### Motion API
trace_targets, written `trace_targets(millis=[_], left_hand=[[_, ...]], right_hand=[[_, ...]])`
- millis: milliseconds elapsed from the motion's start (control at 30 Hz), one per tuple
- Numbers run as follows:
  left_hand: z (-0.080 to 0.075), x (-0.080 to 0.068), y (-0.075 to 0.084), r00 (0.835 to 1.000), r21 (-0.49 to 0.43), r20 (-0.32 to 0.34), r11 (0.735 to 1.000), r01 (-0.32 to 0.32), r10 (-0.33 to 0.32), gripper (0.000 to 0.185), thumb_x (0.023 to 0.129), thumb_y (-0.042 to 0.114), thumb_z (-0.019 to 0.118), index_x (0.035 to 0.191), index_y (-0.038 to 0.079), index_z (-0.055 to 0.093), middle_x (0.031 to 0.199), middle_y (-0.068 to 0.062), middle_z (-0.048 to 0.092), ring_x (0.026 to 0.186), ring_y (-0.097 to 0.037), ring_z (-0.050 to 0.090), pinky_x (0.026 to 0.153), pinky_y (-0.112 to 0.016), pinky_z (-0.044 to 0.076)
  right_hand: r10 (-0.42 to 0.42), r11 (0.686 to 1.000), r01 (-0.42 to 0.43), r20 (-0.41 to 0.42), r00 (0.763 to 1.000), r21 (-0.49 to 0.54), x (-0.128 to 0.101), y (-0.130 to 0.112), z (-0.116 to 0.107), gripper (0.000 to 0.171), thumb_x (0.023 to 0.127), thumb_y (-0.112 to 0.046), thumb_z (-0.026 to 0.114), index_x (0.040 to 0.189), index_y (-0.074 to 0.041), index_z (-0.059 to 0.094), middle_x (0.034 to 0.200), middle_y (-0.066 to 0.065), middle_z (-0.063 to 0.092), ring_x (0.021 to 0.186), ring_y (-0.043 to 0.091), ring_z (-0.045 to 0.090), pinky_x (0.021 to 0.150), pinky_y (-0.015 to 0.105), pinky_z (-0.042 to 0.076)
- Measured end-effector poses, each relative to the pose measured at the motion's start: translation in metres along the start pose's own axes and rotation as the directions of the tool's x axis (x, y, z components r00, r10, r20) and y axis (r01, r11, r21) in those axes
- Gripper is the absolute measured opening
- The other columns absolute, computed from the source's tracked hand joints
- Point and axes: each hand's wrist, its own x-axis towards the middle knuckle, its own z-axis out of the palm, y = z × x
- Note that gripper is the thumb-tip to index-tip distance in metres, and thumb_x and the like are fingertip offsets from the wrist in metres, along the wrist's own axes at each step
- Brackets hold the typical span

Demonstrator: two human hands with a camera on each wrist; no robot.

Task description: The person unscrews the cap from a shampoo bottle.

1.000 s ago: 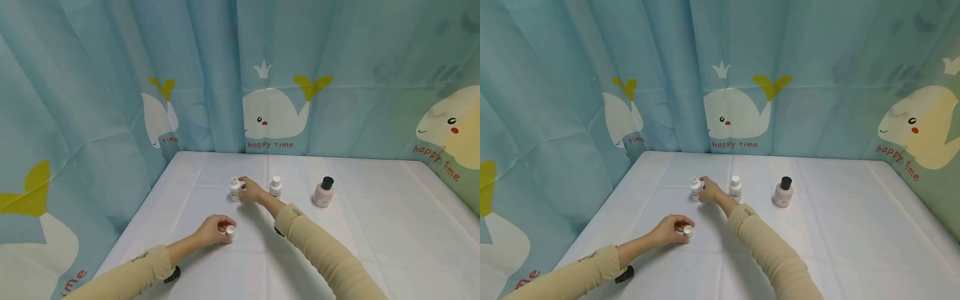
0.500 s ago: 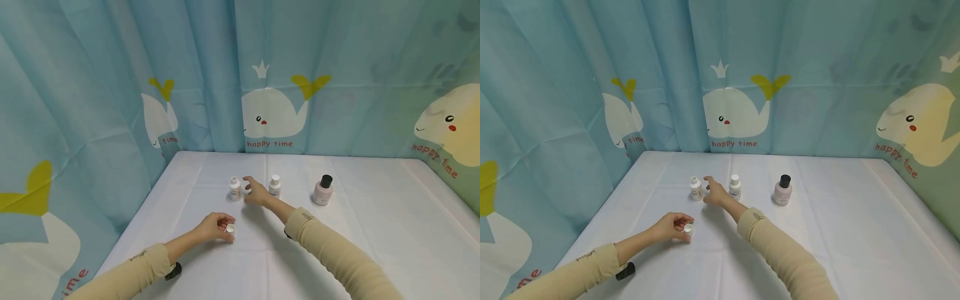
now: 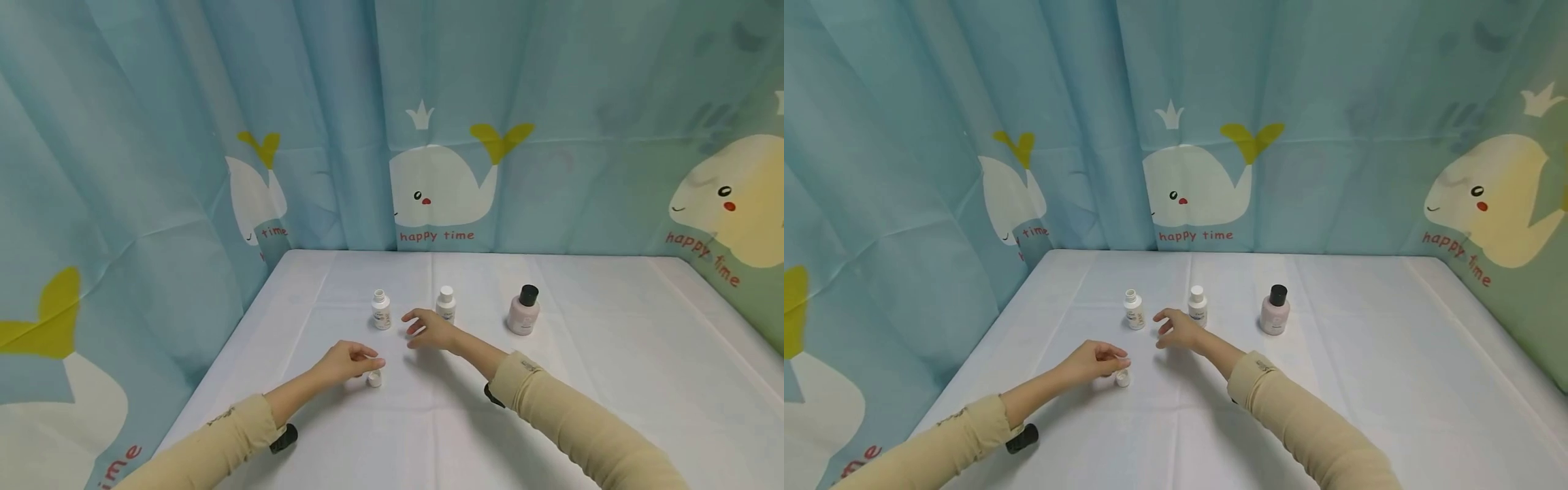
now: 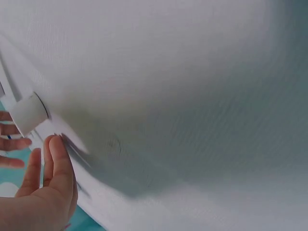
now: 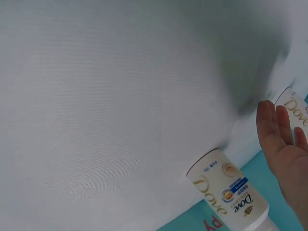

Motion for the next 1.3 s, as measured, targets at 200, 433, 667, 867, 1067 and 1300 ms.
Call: trace_targets(millis=[200,433,667,867,1067,1300], left_hand=[[-0.001,0.007,0.003,0.999,0.002,-0.024,1.0,0.024,-0.024,0.036,0.087,0.034,0.066,0.103,0.002,0.069,0.082,-0.003,0.067,0.071,-0.011,0.06,0.064,-0.024,0.05],[-0.002,0.013,0.009,0.999,-0.049,-0.038,0.999,0.005,-0.007,0.031,0.088,0.027,0.067,0.104,0.0,0.068,0.079,-0.004,0.065,0.069,-0.011,0.058,0.065,-0.024,0.051],[-0.004,0.021,0.02,0.997,-0.027,-0.07,0.999,-0.035,0.033,0.028,0.087,0.024,0.067,0.106,0.002,0.068,0.087,-0.005,0.068,0.074,-0.01,0.058,0.065,-0.022,0.049],[-0.004,0.026,0.031,0.995,-0.027,-0.061,0.996,-0.086,0.084,0.029,0.087,0.023,0.067,0.108,0.003,0.068,0.094,-0.007,0.067,0.079,-0.01,0.059,0.07,-0.024,0.053],[-0.002,0.03,0.045,0.99,0.033,-0.024,0.99,-0.138,0.139,0.028,0.088,0.024,0.067,0.106,0.003,0.069,0.094,-0.006,0.068,0.082,-0.012,0.06,0.07,-0.024,0.052],[0.003,0.037,0.062,0.986,0.062,-0.027,0.984,-0.164,0.166,0.031,0.086,0.024,0.069,0.109,0.003,0.068,0.092,-0.005,0.068,0.087,-0.015,0.059,0.071,-0.025,0.051]], right_hand=[[-0.011,1.0,0.01,0.014,1.0,0.019,-0.011,0.006,-0.008,0.049,0.08,0.003,0.068,0.125,0.008,0.049,0.111,0.024,0.061,0.102,0.034,0.062,0.087,0.037,0.054],[-0.044,0.998,0.042,0.034,0.998,0.035,-0.024,0.013,-0.012,0.046,0.081,0.004,0.067,0.123,0.01,0.05,0.109,0.025,0.06,0.097,0.031,0.063,0.086,0.036,0.054],[-0.102,0.994,0.1,0.045,0.994,0.033,-0.034,0.018,-0.02,0.045,0.081,0.006,0.066,0.122,0.013,0.049,0.109,0.028,0.06,0.097,0.034,0.064,0.084,0.034,0.055],[-0.156,0.987,0.153,0.067,0.985,0.046,-0.041,0.028,-0.031,0.045,0.082,0.005,0.065,0.121,0.016,0.048,0.109,0.032,0.059,0.1,0.04,0.062,0.083,0.034,0.055],[-0.16,0.986,0.157,0.076,0.984,0.049,-0.051,0.033,-0.038,0.045,0.082,0.005,0.065,0.122,0.016,0.047,0.109,0.033,0.058,0.102,0.042,0.06,0.083,0.034,0.055],[-0.169,0.985,0.167,0.059,0.984,0.04,-0.065,0.039,-0.049,0.045,0.082,0.004,0.065,0.121,0.017,0.047,0.109,0.034,0.058,0.104,0.046,0.059,0.085,0.036,0.055]])
